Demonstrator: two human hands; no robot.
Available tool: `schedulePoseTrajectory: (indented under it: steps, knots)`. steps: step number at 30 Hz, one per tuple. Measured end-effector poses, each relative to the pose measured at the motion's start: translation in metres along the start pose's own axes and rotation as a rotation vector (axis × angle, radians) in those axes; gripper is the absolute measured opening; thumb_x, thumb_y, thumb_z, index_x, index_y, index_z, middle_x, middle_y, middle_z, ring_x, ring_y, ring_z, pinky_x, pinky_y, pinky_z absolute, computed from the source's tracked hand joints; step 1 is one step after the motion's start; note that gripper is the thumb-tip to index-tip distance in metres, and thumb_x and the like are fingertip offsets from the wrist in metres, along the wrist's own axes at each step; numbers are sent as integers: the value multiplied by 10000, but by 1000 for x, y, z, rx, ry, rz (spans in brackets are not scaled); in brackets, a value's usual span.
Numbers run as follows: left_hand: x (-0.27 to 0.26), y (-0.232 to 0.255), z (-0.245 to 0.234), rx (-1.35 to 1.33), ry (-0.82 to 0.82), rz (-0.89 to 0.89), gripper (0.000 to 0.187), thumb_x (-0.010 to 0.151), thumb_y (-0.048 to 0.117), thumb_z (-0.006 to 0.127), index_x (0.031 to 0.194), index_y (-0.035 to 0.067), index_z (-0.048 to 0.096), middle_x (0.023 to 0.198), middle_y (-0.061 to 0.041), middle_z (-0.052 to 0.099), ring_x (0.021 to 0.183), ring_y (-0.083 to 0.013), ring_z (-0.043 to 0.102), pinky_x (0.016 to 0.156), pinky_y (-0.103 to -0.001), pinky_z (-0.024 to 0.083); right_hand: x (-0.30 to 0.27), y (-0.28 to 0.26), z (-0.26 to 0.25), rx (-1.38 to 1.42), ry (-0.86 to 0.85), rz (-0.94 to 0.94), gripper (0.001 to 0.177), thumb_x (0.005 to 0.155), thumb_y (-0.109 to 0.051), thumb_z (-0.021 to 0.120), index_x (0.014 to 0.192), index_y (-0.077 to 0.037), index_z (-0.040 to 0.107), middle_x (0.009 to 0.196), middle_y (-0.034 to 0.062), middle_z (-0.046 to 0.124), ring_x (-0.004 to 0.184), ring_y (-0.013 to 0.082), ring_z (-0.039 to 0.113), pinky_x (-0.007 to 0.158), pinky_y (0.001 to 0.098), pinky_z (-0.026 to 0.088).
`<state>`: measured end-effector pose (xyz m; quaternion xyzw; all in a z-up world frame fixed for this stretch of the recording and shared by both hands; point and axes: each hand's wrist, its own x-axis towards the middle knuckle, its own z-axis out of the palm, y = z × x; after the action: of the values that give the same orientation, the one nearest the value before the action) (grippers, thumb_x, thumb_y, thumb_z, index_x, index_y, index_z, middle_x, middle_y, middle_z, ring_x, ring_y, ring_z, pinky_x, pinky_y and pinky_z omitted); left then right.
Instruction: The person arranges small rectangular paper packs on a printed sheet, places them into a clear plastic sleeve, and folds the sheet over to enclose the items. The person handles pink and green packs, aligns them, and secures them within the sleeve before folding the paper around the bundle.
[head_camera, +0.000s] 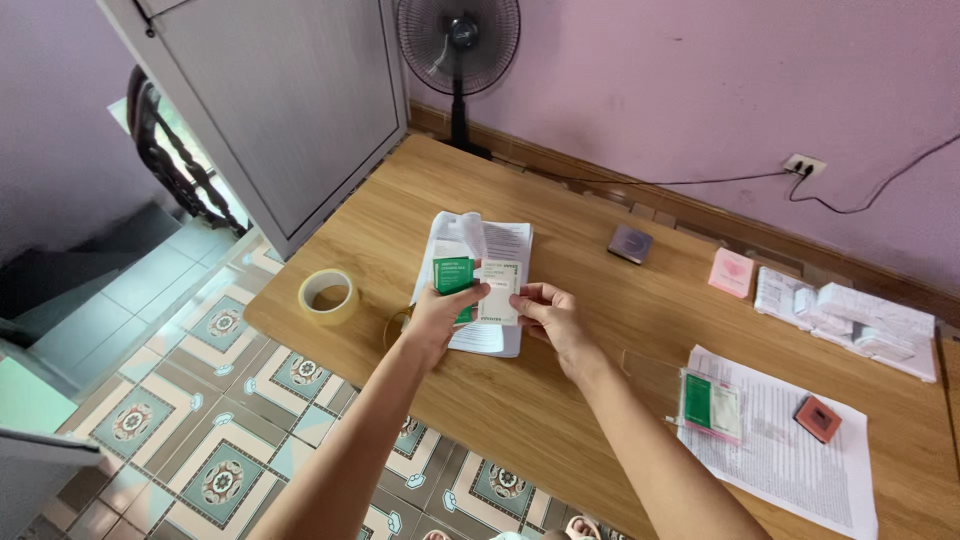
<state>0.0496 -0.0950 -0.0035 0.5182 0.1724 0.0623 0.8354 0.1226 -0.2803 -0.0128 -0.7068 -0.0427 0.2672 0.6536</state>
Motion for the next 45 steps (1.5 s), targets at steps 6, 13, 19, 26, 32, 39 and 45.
schedulePoseTrajectory:
  steps: [6,13,19,26,32,39,45]
  knots:
    - [22,-41,50,77,-63,-113,455,833,109,813,1274,92,703,953,-14,705,780,-108,631,668,-271,541,-2,22,-71,51,102,-5,190,900,-259,755,1013,-106,751,869,-4,743,761,85,650,707,249,509]
    - [37,-100,147,147,-170,-172,382,841,109,803,1208,77,698,988,-30,737,833,-103,689,719,-272,580,-31,34,-180,23,193,38,205,935,-243,704,999,-53,748,860,35,754,754,118,679,685,259,563]
    - [38,-146,217,155,-222,-198,408,826,77,804,1216,59,687,925,-35,737,705,-106,624,633,-276,528,-47,56,-260,55,271,65,179,943,-207,713,1018,-46,739,901,60,732,779,125,686,730,274,586]
    - [56,-226,253,351,-178,-365,374,903,197,761,1248,107,650,821,-50,682,668,-101,615,593,-262,525,-54,123,-344,71,368,234,212,954,-211,680,1053,-42,762,960,54,755,824,134,692,749,248,580]
    - [62,-285,243,562,-80,-442,281,943,294,720,1090,59,672,828,-9,696,670,-72,629,581,-264,523,-53,181,-379,-16,417,433,227,963,-176,663,1105,-33,767,984,106,786,845,150,733,729,255,605]
    - [66,-319,241,854,-88,-268,226,853,246,738,1051,139,720,779,-36,743,661,-125,702,630,-301,560,-26,205,-376,-153,375,473,200,945,-142,674,1075,-37,784,939,112,799,764,160,739,663,265,600]
    - [71,-335,254,956,-16,-278,283,805,239,799,1062,144,728,854,-79,769,748,-197,733,700,-356,576,-19,201,-368,-435,395,486,225,890,-268,738,1034,-112,812,826,52,804,691,145,754,680,266,583]
